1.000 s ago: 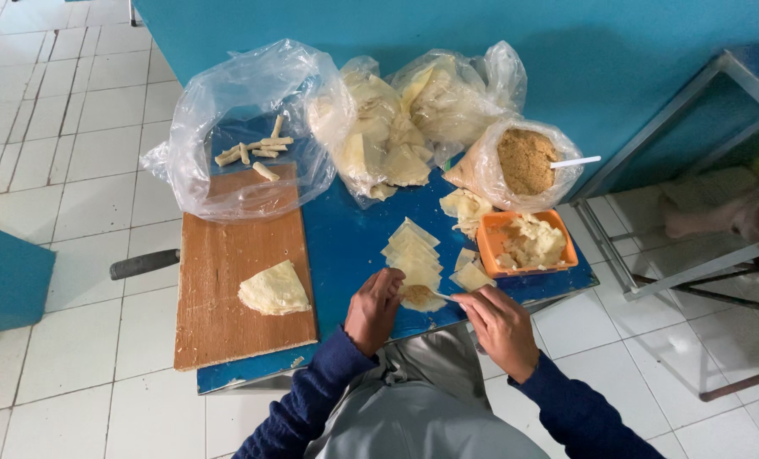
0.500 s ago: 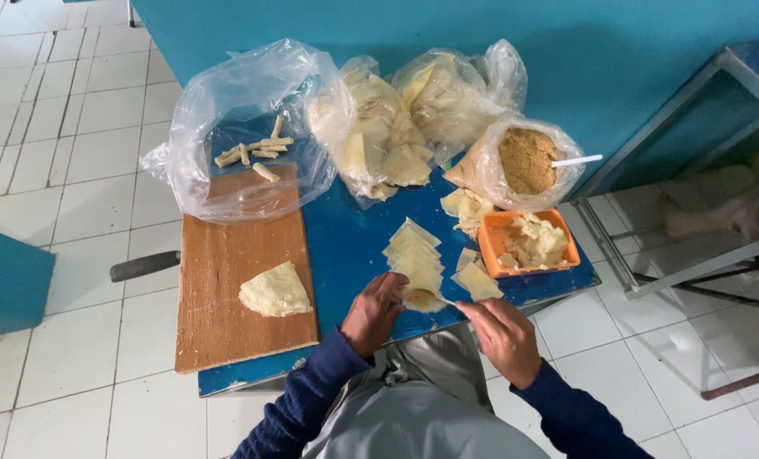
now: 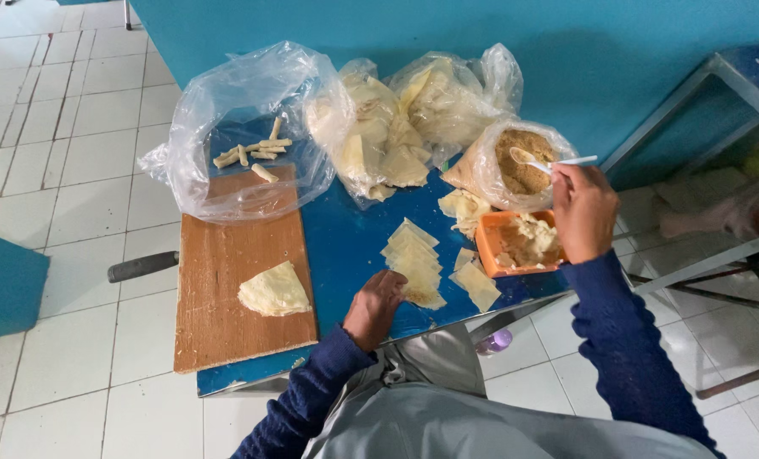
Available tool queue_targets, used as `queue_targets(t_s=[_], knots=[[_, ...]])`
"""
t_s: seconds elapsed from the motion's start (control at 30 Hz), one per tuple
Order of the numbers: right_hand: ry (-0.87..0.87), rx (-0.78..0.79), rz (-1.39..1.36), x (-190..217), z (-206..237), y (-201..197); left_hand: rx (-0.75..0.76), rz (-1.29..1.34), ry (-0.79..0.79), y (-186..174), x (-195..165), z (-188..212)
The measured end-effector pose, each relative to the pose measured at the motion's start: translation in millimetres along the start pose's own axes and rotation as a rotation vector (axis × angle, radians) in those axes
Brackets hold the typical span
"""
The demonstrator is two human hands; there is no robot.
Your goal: The person sits at a table folding thin pastry sheets. They spoon a brown filling from a plastic bag onto a wrapper, fold the wrapper over the filling into a triangular shape, and place the folded piece on the table, repeating the cycle and stacking finished pieces.
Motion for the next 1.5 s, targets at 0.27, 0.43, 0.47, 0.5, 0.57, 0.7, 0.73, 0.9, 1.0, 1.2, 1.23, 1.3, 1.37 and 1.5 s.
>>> queue_targets(t_s=[0.27,0.43,0.47,0.5,0.57,0.7,0.73,0.9,1.0,1.2,1.23,1.3,1.37,1.5], knots=[[-0.146,0.286,-0.246,112.7,125.5,16.4,-0.031,0.073,0.043,1.3,6.2,-2.3],[-0.089,0.319,-0.125,132.3,161.1,30.7,-0.052,0.060,0.075,3.1,8.8,-2.5],[-0.088,0.290,-0.137,132.5,160.4,32.8,-0.060,0.046,0.089,3.3,9.1,-2.7],[-0.089,0.260,-0.149,132.3,158.3,35.7,-0.071,0.033,0.102,3.5,9.3,-2.4],[-0.116,0.219,-0.170,132.3,153.4,41.2,-0.054,0.041,0.127,4.4,9.8,-2.5],[-0.174,0.208,-0.217,134.6,149.3,52.1,-0.067,0.011,0.160,6.1,8.6,-2.3],[-0.179,0.205,-0.229,134.9,149.1,54.4,-0.065,0.005,0.167,5.4,7.9,-2.3],[-0.204,0.316,-0.226,127.7,148.5,63.0,-0.030,-0.030,0.209,0.3,-2.0,-2.9],[-0.270,0.337,-0.180,122.7,147.6,65.9,0.055,-0.027,0.152,-3.7,-7.1,-1.6],[-0.178,0.396,-0.281,106.0,133.0,80.0,-0.025,-0.218,0.232,-1.9,-13.0,-10.3],[-0.130,0.430,-0.314,102.2,129.0,83.2,-0.031,-0.231,0.241,-0.8,-11.9,-13.5],[-0.112,0.464,-0.373,98.7,121.6,88.1,-0.037,-0.256,0.262,1.4,-8.8,-19.8],[-0.066,0.488,-0.419,97.9,119.2,90.0,0.018,-0.237,0.203,6.1,-4.5,-25.1],[-0.086,0.421,-0.437,104.7,121.4,84.7,0.045,-0.167,0.161,8.9,-2.3,-27.2]])
Point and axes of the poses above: each hand's wrist, its own z-axis away from the middle knuckle, its own y-axis out of the palm, x = y × z, the point moved 3 cm from there along -z, towards the middle knuckle, and after that the axes turned 4 degrees about -y, right-handed, at the moved point
